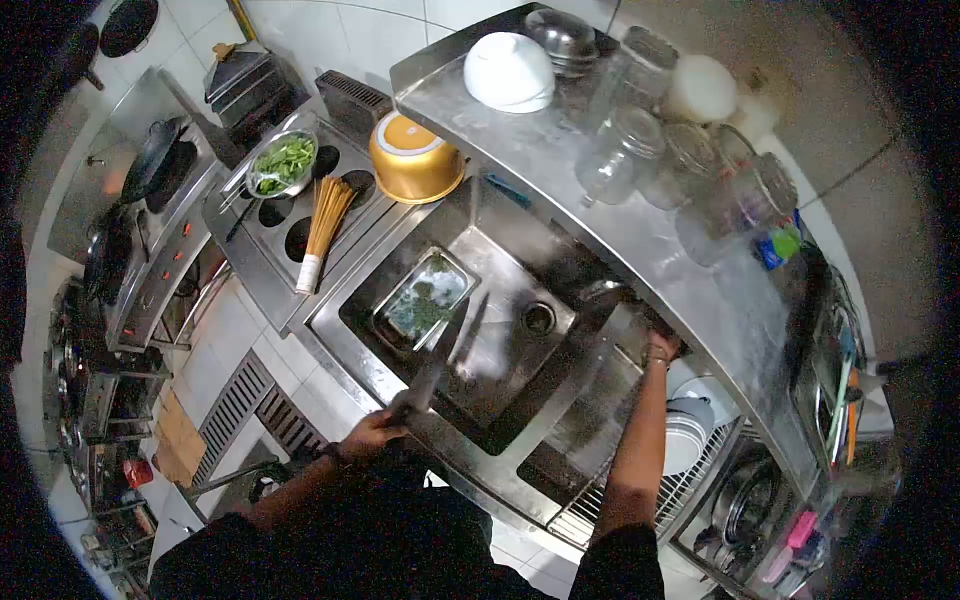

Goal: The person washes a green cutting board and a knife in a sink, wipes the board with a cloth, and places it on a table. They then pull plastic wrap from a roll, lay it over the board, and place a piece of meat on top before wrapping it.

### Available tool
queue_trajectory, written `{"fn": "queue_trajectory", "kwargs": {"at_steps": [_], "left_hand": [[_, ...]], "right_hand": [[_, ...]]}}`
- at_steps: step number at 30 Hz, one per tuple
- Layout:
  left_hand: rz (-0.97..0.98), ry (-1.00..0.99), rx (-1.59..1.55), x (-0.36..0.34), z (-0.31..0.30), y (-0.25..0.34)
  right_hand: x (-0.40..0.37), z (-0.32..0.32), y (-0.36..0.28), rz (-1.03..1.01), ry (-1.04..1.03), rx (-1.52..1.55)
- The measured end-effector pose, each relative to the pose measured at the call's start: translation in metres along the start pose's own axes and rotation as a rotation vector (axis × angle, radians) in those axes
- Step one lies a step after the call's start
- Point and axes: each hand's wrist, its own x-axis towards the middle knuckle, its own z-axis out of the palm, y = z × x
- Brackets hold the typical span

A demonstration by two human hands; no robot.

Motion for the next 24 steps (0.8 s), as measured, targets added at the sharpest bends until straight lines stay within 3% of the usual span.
{"fn": "queue_trajectory", "kwargs": {"at_steps": [2, 3, 5, 9, 12, 14, 15, 18, 20, 23, 24], "left_hand": [[0.15, 0.015, 0.07, -0.028, -0.022, 0.012], [0.151, 0.024, 0.07, -0.039, -0.031, 0.02], [0.215, 0.164, 0.472, -0.059, -0.044, 0.032], [0.129, 0.373, 0.748, -0.076, -0.054, 0.045], [0.162, 0.515, 0.78, -0.078, -0.063, 0.042], [0.091, 0.561, 0.761, -0.083, -0.063, 0.054], [0.088, 0.561, 0.764, -0.084, -0.065, 0.057], [0.144, 0.628, 0.793, -0.085, -0.072, 0.054], [0.166, 0.683, 0.67, -0.083, -0.079, 0.043], [0.247, 0.766, 0.71, -0.09, -0.077, 0.05], [0.284, 0.807, 0.712, -0.093, -0.072, 0.057]], "right_hand": [[0.027, -0.028, -0.029, 0.264, -0.21, 0.165], [0.034, -0.03, -0.032, 0.302, -0.241, 0.176], [0.038, -0.029, -0.034, 0.332, -0.275, 0.172], [0.037, -0.029, -0.033, 0.358, -0.29, 0.148], [0.029, -0.028, -0.04, 0.319, -0.185, 0.031], [0.01, -0.026, -0.063, 0.147, 0.109, -0.207], [-0.003, -0.031, -0.086, 0.13, 0.196, -0.184], [-0.034, -0.078, -0.233, 0.387, 0.06, 0.476], [-0.081, -0.046, -0.309, 0.233, -0.225, 0.657], [-0.165, 0.047, -0.411, -0.291, -0.746, 0.484], [-0.149, 0.009, -0.444, -0.368, -0.6, 0.899]]}}
